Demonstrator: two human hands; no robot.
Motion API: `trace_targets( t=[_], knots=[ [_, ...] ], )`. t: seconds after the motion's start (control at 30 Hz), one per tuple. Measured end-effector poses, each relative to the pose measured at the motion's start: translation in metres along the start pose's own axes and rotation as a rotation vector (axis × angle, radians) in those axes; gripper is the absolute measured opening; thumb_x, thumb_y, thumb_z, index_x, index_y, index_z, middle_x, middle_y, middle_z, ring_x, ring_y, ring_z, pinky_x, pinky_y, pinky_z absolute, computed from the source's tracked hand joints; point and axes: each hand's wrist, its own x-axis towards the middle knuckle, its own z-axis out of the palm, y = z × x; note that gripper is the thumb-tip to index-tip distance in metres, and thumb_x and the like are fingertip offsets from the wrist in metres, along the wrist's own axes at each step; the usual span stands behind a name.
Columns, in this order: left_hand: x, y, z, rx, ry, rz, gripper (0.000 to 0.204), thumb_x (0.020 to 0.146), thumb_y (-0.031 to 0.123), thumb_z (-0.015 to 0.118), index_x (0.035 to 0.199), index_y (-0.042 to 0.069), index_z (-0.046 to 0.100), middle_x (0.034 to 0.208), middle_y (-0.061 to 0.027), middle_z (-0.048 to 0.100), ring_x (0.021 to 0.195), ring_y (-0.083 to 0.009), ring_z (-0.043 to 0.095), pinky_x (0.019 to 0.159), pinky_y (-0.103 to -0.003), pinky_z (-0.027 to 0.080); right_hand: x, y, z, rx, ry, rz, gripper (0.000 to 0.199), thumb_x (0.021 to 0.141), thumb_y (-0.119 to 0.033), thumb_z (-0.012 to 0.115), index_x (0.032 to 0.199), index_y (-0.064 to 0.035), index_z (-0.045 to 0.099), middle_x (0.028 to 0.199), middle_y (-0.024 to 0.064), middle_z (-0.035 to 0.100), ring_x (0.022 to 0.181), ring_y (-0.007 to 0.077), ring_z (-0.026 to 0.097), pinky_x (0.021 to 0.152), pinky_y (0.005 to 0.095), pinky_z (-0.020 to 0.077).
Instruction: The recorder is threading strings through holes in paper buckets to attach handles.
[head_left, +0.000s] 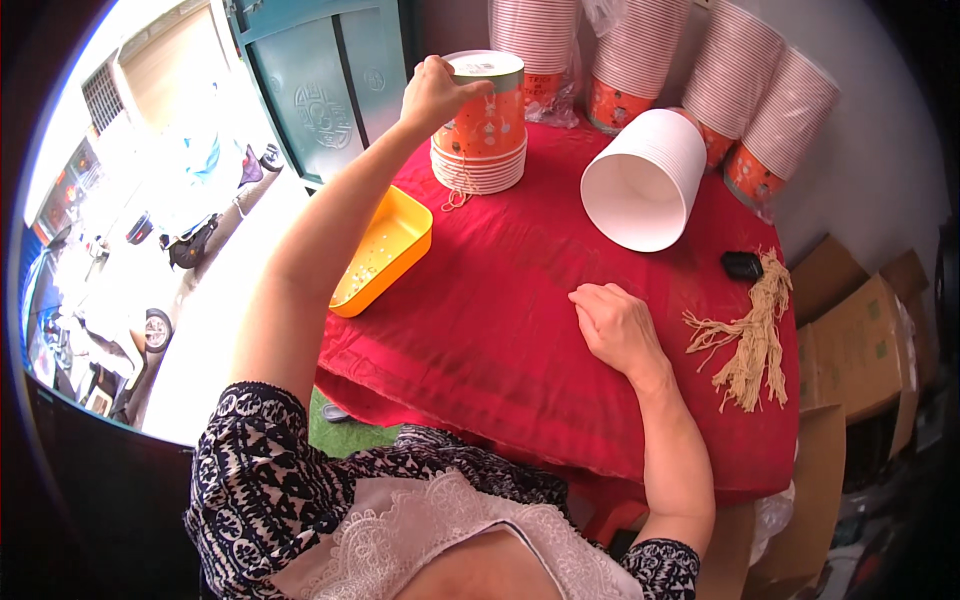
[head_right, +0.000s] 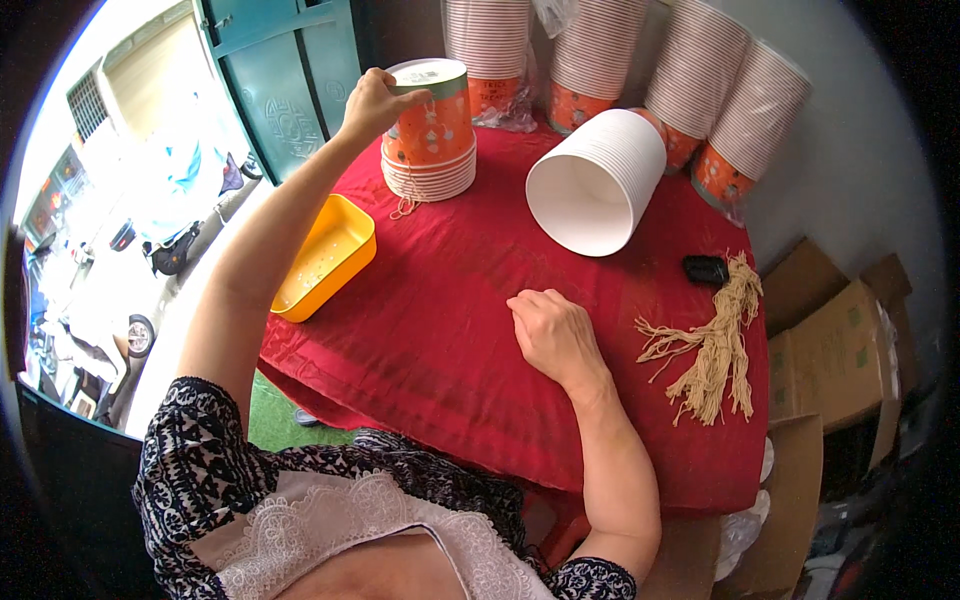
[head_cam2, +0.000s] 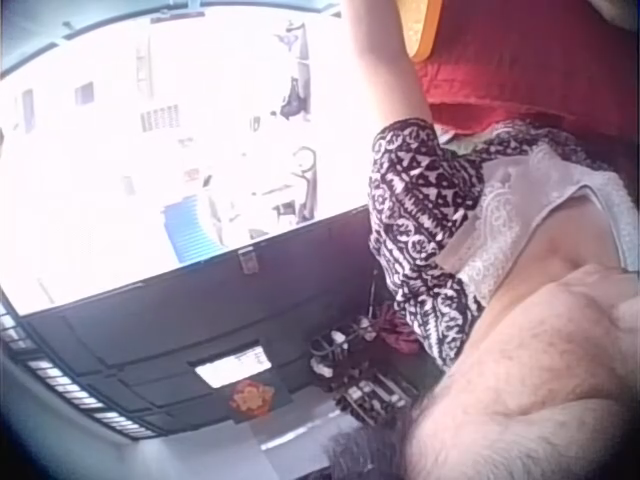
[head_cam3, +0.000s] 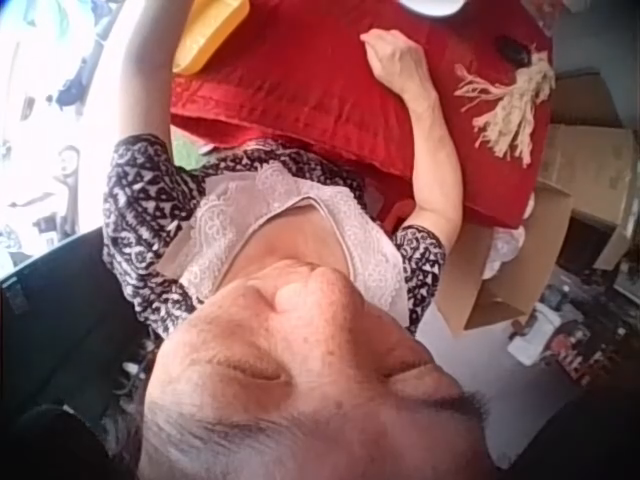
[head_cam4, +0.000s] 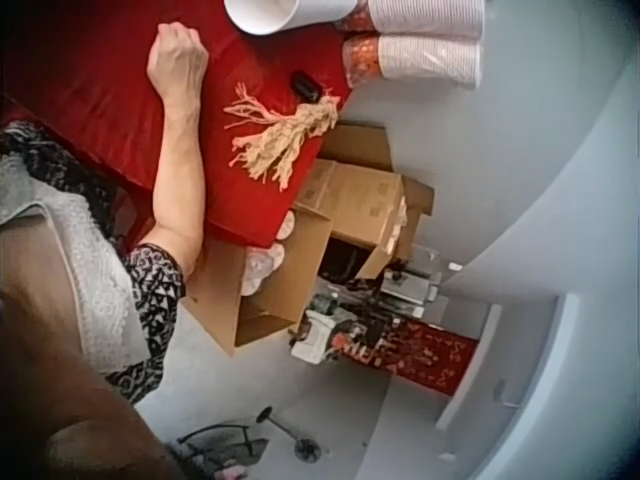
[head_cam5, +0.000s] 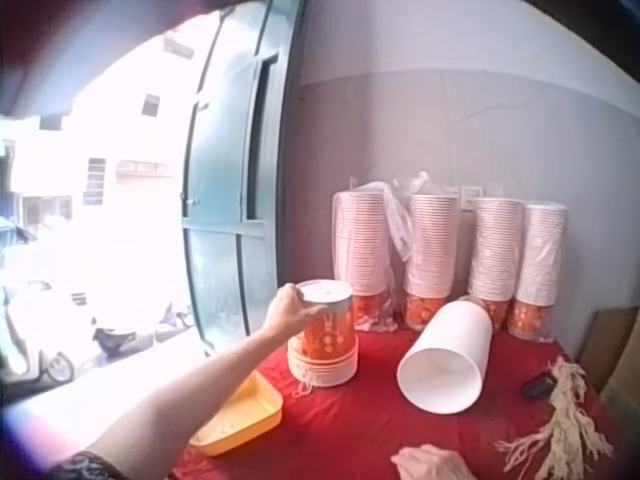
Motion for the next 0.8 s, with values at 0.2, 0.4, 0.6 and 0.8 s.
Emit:
trace_targets(
  t=[0.2, 0.4, 0.6, 0.8],
  knots=[
    [-0.006, -0.003, 0.004, 0.042, 0.043, 0.045, 0.074, 0.068, 0.054, 0.083, 0.104, -0.005, 0.056, 0.104, -0.0204, 0.061, 0.093, -0.0318, 0.065, 0.082, -0.039, 0.053, 0.001, -0.001, 0.000, 0.000, -0.010, 0.008, 0.012, 0.080, 0.000, 0.065, 0.091, 0.0012, 0.067, 0.089, 0.0103, 0.068, 0.073, 0.0280, 0.063, 0.065, 0.0378, 0.0534],
    [-0.015, -0.004, 0.008, 0.018, 0.074, 0.053, 0.073, 0.068, 0.053, 0.083, 0.105, -0.003, 0.055, 0.107, -0.0215, 0.062, 0.094, -0.0332, 0.065, 0.083, -0.040, 0.054, 0.004, -0.001, 0.000, -0.012, -0.016, 0.005, 0.012, 0.080, 0.000, 0.065, 0.092, 0.0010, 0.068, 0.089, 0.0102, 0.069, 0.073, 0.0276, 0.063, 0.065, 0.0376, 0.0539],
    [-0.016, -0.001, 0.007, 0.040, 0.061, 0.069, 0.071, 0.070, 0.055, 0.081, 0.106, 0.000, 0.053, 0.110, -0.0206, 0.062, 0.101, -0.0349, 0.063, 0.087, -0.045, 0.050, 0.002, -0.002, 0.001, -0.013, 0.002, 0.007, 0.013, 0.081, -0.001, 0.065, 0.093, 0.0001, 0.068, 0.092, 0.0110, 0.070, 0.077, 0.0288, 0.065, 0.067, 0.0381, 0.0553],
    [-0.048, 0.022, 0.014, 0.402, 0.404, 0.325, 0.071, 0.073, 0.039, 0.079, 0.125, 0.000, 0.049, 0.136, -0.0261, 0.040, 0.128, -0.0456, 0.038, 0.103, -0.055, 0.033, -0.001, 0.006, 0.002, -0.047, 0.119, 0.024, 0.006, 0.082, -0.004, 0.063, 0.085, -0.0001, 0.066, 0.081, 0.0106, 0.068, 0.074, 0.0283, 0.064, 0.065, 0.0393, 0.0541]
  ],
)
